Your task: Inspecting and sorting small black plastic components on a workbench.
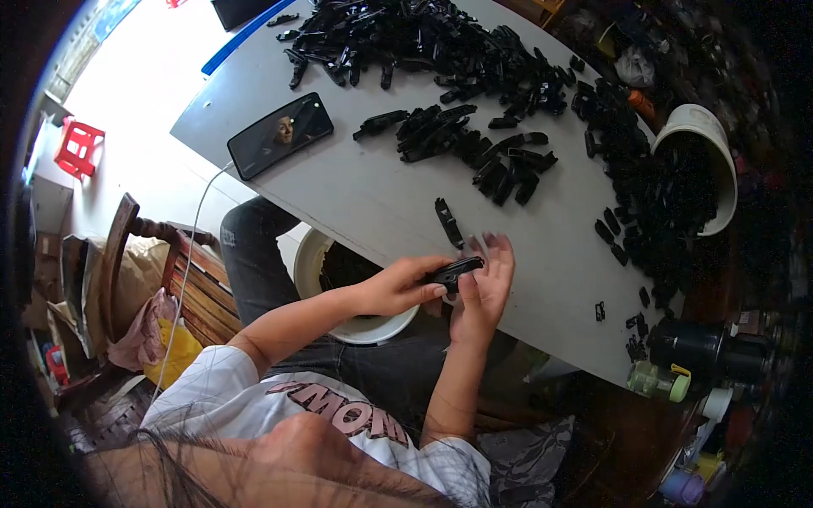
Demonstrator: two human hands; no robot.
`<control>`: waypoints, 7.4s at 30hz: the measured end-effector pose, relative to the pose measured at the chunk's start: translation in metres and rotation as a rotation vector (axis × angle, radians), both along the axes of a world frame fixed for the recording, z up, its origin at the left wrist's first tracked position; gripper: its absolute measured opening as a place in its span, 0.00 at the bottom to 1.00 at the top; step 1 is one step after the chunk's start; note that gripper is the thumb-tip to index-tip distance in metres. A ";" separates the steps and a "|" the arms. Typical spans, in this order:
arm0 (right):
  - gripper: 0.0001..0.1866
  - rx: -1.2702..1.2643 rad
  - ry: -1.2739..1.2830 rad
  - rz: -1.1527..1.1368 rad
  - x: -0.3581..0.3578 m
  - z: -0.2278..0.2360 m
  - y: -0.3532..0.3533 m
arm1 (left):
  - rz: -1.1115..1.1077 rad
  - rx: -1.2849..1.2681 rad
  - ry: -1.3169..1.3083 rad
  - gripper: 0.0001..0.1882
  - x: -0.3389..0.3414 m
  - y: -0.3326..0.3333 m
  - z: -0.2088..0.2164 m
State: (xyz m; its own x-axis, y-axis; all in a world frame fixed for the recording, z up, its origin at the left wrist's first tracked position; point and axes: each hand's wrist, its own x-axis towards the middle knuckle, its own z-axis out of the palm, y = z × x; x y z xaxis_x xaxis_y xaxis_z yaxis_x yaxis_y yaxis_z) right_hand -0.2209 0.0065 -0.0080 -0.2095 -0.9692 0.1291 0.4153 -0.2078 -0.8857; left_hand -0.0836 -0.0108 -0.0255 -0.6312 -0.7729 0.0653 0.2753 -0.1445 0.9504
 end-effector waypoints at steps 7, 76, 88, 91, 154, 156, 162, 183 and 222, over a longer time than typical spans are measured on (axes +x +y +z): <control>0.12 0.044 0.059 0.021 0.001 -0.007 0.003 | -0.031 -0.115 -0.136 0.23 0.003 -0.003 0.012; 0.11 0.061 1.912 -0.016 -0.035 -0.008 -0.107 | 0.644 -0.975 -1.307 0.15 0.018 -0.135 -0.014; 0.08 -0.120 1.241 -0.110 -0.030 0.000 -0.057 | 0.613 -0.623 -0.840 0.22 0.075 -0.095 -0.015; 0.04 -0.004 0.935 0.027 -0.024 0.004 -0.049 | 0.503 -0.215 -0.694 0.21 0.068 -0.069 0.006; 0.10 0.068 0.402 0.158 0.002 0.004 -0.016 | 0.254 -0.547 -0.366 0.18 0.035 -0.037 0.019; 0.14 -0.100 0.549 0.041 0.003 -0.006 -0.018 | 0.134 -0.354 -0.368 0.18 0.039 -0.035 0.030; 0.19 -0.001 0.034 0.133 0.026 0.004 -0.023 | 0.067 -0.289 -0.240 0.18 0.040 -0.035 0.025; 0.14 0.238 1.400 -0.177 -0.046 -0.025 -0.127 | 0.543 -0.688 -1.002 0.11 0.058 -0.125 -0.016; 0.17 0.155 0.034 0.126 0.028 0.009 -0.025 | 0.076 -0.252 -0.251 0.18 0.045 -0.032 0.022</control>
